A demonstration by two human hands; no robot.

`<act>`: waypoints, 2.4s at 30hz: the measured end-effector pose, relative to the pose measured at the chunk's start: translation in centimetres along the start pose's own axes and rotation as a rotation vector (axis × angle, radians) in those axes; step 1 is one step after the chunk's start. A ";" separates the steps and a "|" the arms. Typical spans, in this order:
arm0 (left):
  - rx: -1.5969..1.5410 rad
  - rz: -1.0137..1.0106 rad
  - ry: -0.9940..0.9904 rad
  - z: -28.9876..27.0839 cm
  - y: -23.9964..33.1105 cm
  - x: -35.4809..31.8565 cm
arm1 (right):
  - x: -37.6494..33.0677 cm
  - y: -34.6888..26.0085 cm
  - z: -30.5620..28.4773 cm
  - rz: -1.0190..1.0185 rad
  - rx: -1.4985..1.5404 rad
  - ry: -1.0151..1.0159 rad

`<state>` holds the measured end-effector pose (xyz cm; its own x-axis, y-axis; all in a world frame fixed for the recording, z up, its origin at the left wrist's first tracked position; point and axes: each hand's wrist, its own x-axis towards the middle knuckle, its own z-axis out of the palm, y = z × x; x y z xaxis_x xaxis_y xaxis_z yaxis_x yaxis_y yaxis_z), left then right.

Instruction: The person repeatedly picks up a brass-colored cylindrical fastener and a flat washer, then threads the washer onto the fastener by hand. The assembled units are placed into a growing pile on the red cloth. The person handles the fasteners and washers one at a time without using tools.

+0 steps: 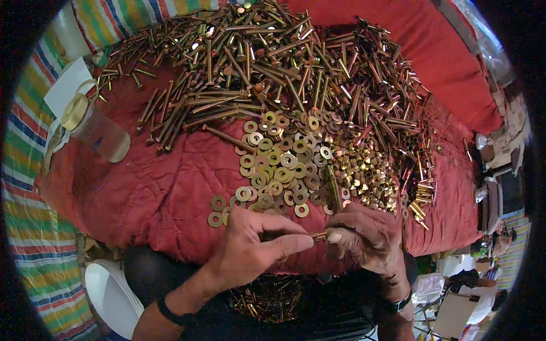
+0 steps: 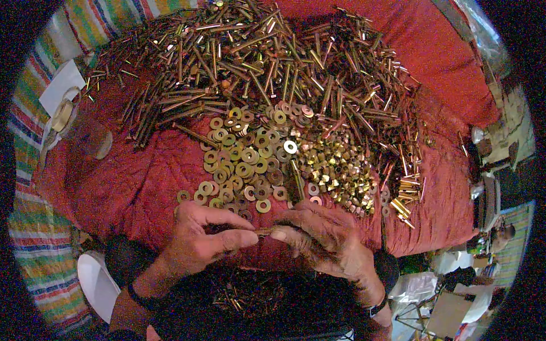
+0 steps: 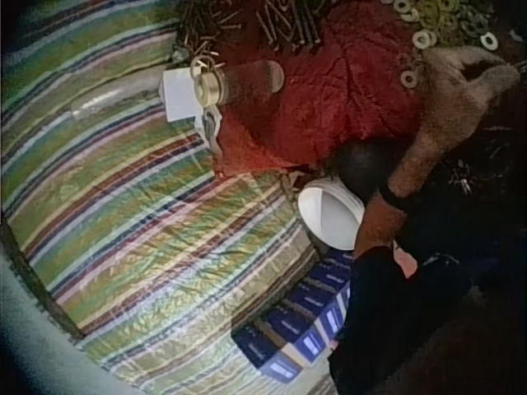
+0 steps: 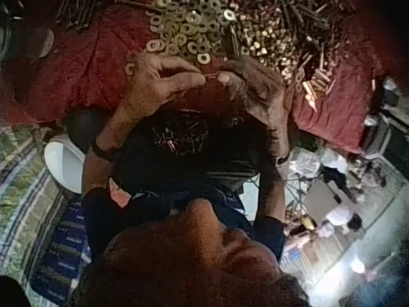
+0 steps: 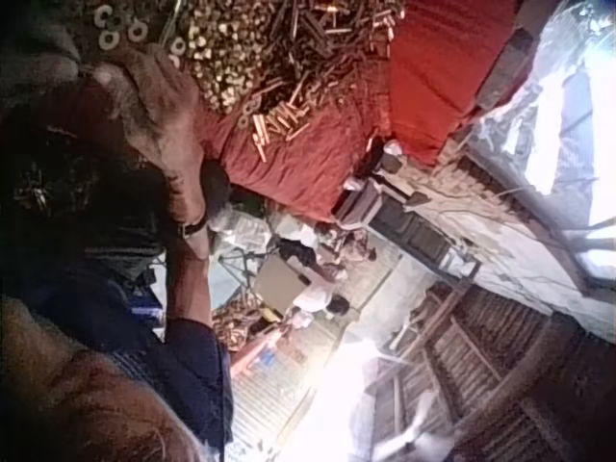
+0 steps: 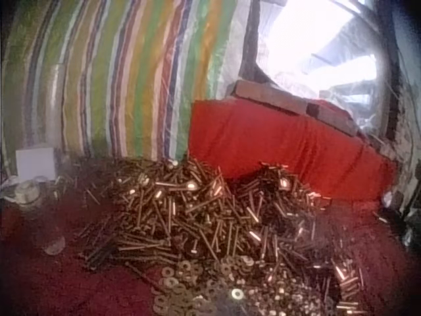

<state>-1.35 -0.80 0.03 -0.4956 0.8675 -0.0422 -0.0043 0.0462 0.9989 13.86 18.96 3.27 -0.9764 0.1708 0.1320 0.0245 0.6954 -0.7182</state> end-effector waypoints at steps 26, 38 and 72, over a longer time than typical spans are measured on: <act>-0.170 -0.124 -0.039 0.4 0.0 0.5 | 0.0 -0.5 -0.4 0.202 0.093 0.023; -0.315 -0.143 -0.062 0.6 -0.3 0.6 | -0.3 0.9 0.0 -0.030 0.062 -0.060; 0.589 0.381 -0.041 -2.1 0.1 1.8 | 1.5 -0.4 -2.4 0.316 0.224 0.346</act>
<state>-4.03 -0.27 0.04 -0.3361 0.8941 0.2961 0.6397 -0.0140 0.7685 12.88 20.61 5.46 -0.8000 0.5951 0.0764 0.2229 0.4129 -0.8831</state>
